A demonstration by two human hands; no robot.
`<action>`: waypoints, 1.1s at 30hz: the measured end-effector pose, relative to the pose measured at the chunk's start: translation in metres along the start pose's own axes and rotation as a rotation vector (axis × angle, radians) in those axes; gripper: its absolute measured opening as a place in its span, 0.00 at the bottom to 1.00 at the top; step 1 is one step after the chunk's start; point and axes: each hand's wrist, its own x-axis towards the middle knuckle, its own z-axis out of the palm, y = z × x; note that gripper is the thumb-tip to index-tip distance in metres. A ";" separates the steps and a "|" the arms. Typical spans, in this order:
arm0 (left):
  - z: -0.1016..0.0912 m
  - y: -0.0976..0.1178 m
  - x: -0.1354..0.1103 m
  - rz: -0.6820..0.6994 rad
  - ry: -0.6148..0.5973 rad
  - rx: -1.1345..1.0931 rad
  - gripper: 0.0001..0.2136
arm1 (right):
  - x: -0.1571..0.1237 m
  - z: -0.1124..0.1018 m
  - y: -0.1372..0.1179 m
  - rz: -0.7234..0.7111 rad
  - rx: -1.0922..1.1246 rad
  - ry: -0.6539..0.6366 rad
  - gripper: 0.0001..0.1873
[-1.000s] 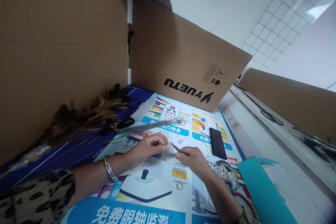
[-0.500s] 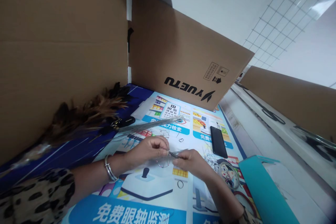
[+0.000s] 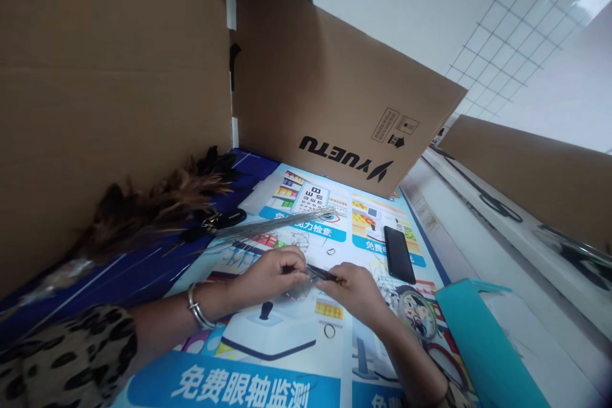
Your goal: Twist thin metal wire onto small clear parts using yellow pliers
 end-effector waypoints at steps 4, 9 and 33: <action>0.000 -0.002 0.000 -0.019 -0.005 -0.033 0.04 | 0.001 0.006 0.000 0.010 -0.095 0.057 0.19; -0.001 -0.006 0.002 -0.064 0.041 -0.136 0.04 | 0.000 0.012 0.003 0.047 -0.124 0.128 0.18; 0.001 -0.020 0.006 -0.107 0.217 -0.056 0.05 | 0.000 0.023 0.015 0.021 -0.130 0.356 0.15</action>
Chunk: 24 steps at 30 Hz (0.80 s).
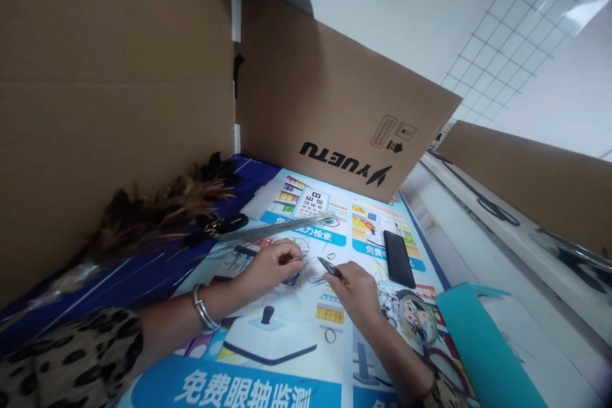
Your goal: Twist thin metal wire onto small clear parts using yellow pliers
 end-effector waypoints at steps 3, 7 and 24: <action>0.000 -0.001 0.000 -0.003 0.008 0.025 0.05 | -0.001 0.000 -0.001 -0.010 0.002 -0.006 0.15; 0.000 -0.001 -0.001 -0.005 0.009 0.029 0.05 | -0.001 0.001 -0.002 -0.012 -0.012 -0.012 0.15; 0.002 0.001 -0.002 -0.082 -0.016 -0.114 0.04 | -0.001 0.001 -0.005 -0.035 -0.027 -0.035 0.16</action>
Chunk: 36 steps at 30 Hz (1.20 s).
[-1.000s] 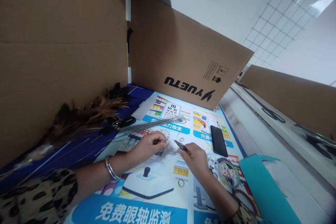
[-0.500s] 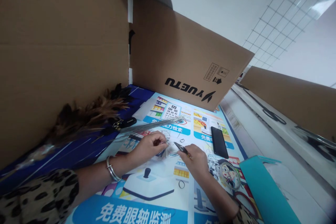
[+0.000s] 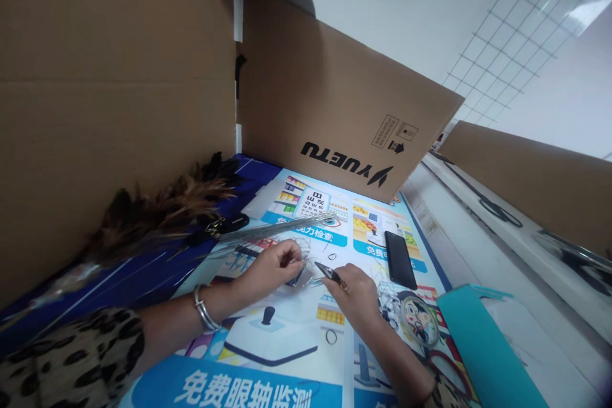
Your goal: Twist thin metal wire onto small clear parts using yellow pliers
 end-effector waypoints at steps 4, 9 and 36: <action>0.000 0.001 0.000 0.006 -0.008 -0.033 0.04 | 0.000 -0.001 0.000 -0.003 -0.004 0.012 0.16; 0.003 0.001 -0.001 -0.027 -0.054 -0.108 0.05 | 0.000 -0.001 0.001 0.015 -0.020 0.024 0.16; 0.002 0.003 -0.003 -0.027 -0.103 -0.072 0.02 | -0.001 0.000 0.003 0.004 -0.034 0.035 0.17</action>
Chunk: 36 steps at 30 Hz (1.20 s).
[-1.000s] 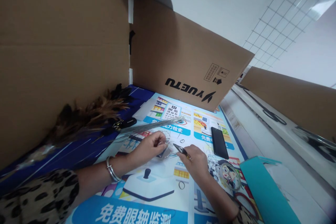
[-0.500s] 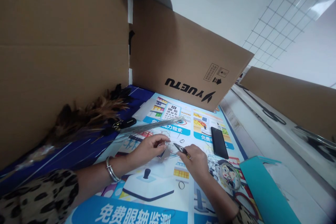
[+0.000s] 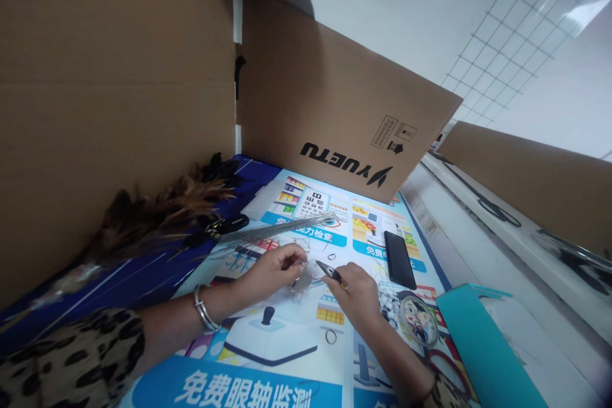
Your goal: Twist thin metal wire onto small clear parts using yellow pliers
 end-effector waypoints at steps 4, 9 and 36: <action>0.000 -0.004 0.001 0.025 -0.001 0.028 0.01 | 0.000 0.001 0.000 -0.006 0.004 0.005 0.17; 0.000 -0.008 0.000 0.027 -0.002 0.074 0.03 | 0.000 0.001 -0.001 -0.005 -0.002 0.001 0.17; 0.002 -0.002 -0.001 -0.015 -0.057 0.181 0.02 | 0.002 0.012 -0.002 0.009 0.007 0.037 0.17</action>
